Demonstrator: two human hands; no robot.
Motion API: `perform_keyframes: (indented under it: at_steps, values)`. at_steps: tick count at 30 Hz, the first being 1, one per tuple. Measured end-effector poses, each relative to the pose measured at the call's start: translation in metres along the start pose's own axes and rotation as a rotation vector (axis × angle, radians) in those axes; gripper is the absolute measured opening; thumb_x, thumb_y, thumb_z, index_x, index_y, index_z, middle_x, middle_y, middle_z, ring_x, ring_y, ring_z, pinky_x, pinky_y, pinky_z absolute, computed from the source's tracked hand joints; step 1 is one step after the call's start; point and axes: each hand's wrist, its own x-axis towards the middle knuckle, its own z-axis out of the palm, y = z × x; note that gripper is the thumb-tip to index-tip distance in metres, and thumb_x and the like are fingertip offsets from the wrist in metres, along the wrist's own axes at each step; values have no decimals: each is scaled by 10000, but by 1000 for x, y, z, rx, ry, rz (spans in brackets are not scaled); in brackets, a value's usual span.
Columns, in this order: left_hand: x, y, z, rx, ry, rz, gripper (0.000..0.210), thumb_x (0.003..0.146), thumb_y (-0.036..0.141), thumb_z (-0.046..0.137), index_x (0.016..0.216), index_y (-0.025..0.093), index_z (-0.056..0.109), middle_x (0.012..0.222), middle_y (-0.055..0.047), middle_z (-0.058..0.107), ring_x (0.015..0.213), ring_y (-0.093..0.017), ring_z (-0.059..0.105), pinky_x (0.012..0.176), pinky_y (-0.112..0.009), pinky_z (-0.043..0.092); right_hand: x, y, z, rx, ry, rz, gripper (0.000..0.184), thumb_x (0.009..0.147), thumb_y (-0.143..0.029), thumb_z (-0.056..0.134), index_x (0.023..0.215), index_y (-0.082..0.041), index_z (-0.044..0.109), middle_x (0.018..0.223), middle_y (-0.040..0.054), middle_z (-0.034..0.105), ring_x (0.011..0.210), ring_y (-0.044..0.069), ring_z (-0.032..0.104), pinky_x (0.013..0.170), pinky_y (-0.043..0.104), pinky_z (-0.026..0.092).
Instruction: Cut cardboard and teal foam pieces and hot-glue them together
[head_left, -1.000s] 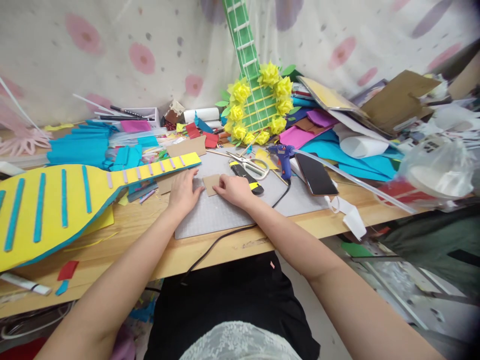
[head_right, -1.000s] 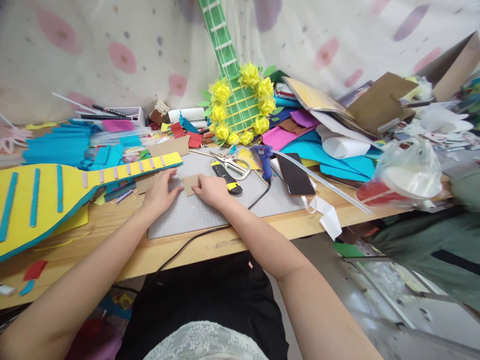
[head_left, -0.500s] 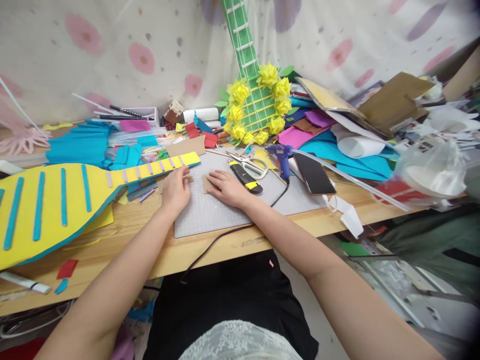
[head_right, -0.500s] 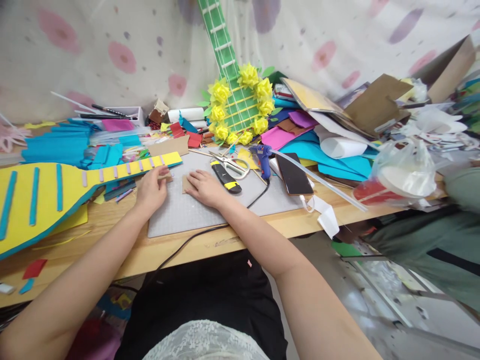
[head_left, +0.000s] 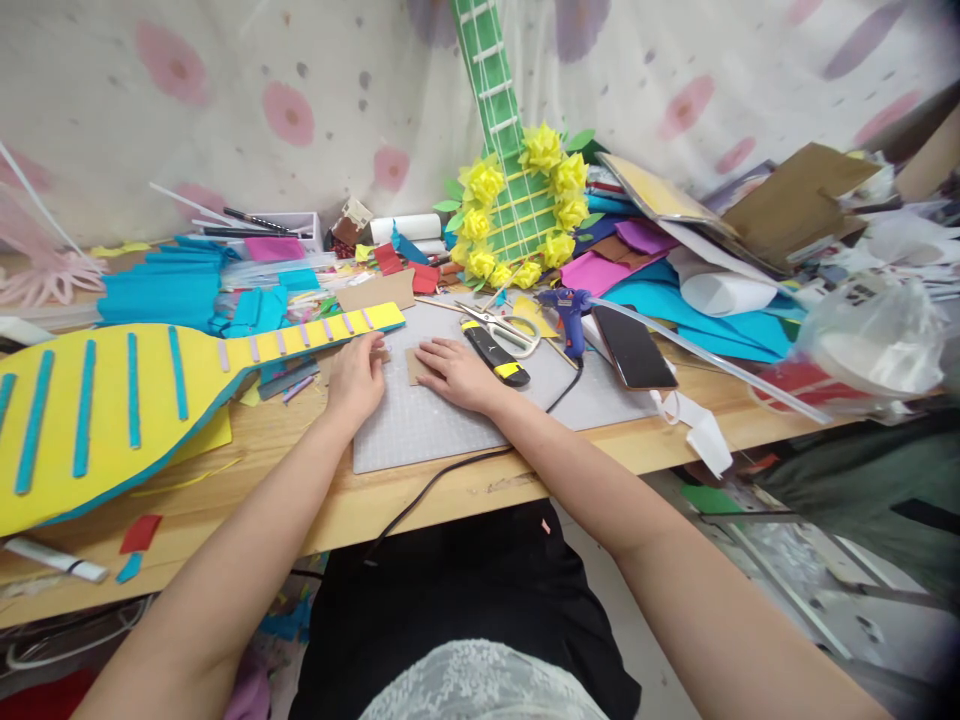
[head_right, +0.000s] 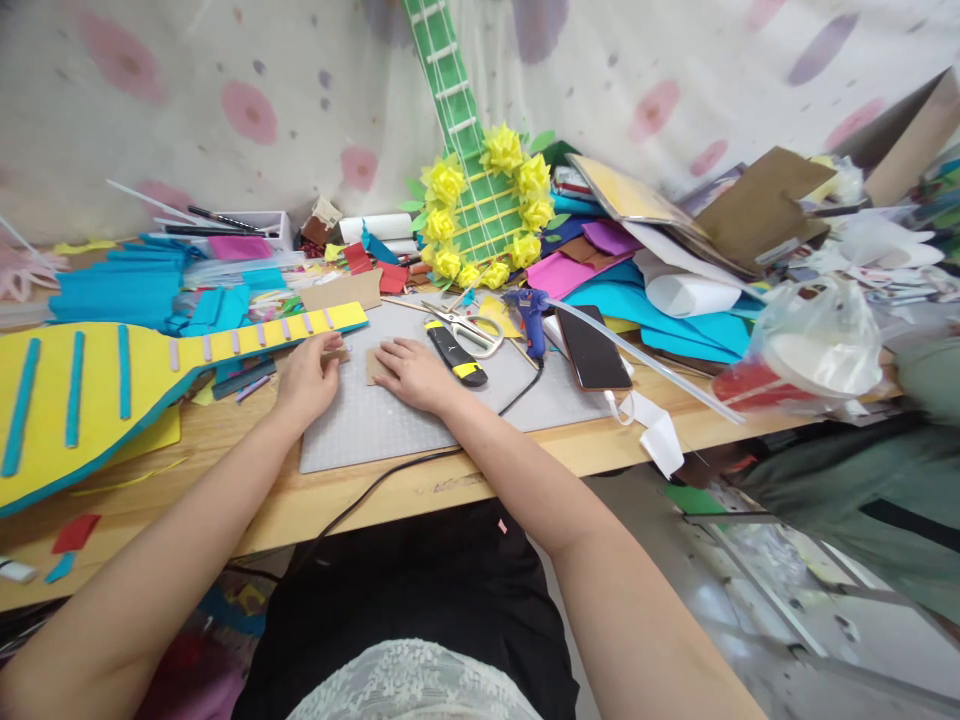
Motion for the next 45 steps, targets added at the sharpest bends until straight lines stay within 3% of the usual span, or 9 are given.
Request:
perform_keyframes:
  at_steps: [18,23,27,35,45]
  values:
    - [0,-1,2,4,-39,24,412,743,79,429,1129,177,534,1062,-87,638,1034,-235,567,943,-413,425,0,1,1,17,2,-3,480,905,-392,419,1309,-145,498,1372,121,467,1299,235,374,1080,426,282]
    - [0,6,1,-4,-144,107,351,765,158,453,1099,179,559,1126,-92,616,1074,-238,552,941,-404,433,1,0,1,-6,-2,-8,492,901,-406,424,1309,-140,495,1371,116,469,1298,236,375,1079,419,283]
    - [-2,6,2,-93,-247,174,508,763,62,348,1246,170,459,1232,-69,590,1172,-192,512,1013,-390,386,1,0,1,-11,-7,-22,492,906,-401,416,1322,-146,480,1364,106,479,1295,228,380,1083,404,275]
    - [-2,3,5,-183,-178,14,614,742,28,341,1328,209,327,1238,-52,593,1165,-184,524,1001,-408,404,0,-1,-2,-20,-22,-19,492,913,-391,399,1325,-133,476,1380,112,459,1299,244,371,1075,428,282]
    - [-3,5,5,-162,-225,109,541,782,124,442,1311,172,338,1237,-89,585,1185,-207,505,1021,-414,381,0,-2,-1,-27,-9,-13,495,914,-398,397,1317,-124,484,1368,113,473,1298,232,375,1085,409,275]
